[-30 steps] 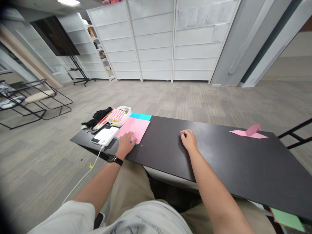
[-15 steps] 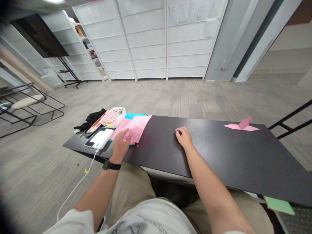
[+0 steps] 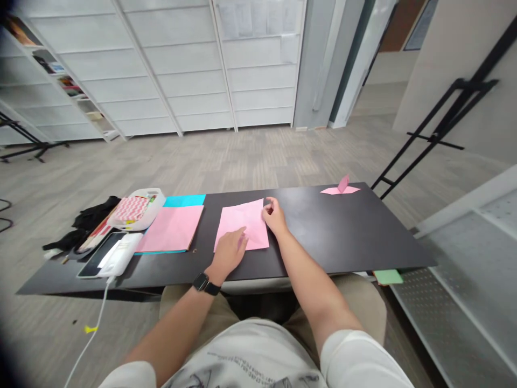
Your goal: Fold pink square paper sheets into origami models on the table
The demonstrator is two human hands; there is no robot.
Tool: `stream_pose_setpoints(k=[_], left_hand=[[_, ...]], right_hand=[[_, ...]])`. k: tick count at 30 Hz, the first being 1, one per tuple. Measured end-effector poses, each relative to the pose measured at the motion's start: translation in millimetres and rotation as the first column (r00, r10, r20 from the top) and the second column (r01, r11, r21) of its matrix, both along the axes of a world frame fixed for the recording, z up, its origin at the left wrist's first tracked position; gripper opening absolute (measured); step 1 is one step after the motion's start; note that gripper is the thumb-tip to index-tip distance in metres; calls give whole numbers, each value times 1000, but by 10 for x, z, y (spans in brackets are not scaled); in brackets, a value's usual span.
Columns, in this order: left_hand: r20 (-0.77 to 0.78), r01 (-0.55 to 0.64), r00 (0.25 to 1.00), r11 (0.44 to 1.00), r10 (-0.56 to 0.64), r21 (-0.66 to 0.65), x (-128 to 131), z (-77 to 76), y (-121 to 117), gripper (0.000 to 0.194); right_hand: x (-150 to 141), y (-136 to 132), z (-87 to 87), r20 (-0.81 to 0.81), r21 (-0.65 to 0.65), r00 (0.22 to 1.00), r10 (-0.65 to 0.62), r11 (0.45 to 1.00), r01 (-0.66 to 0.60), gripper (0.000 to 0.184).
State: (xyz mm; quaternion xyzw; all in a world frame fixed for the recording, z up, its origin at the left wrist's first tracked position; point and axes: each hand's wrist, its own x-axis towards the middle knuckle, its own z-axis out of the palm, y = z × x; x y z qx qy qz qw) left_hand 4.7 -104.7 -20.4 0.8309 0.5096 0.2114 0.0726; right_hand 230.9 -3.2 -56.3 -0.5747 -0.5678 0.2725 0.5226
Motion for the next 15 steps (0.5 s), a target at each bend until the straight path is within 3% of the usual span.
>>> stream_pose_setpoints(k=[6, 10, 15], left_hand=[[-82, 180, 980, 983, -183, -37, 99, 39, 25, 28], [-53, 200, 978, 980, -200, -13, 250, -24, 21, 28], [-59, 192, 979, 981, -193, -19, 311, -100, -8, 31]], right_hand=[[306, -44, 45, 108, -62, 994, -29, 997, 36, 43], [476, -40, 114, 203, -97, 973, -106, 987, 128, 50], [560, 19, 115, 265, -219, 963, -53, 969, 113, 49]])
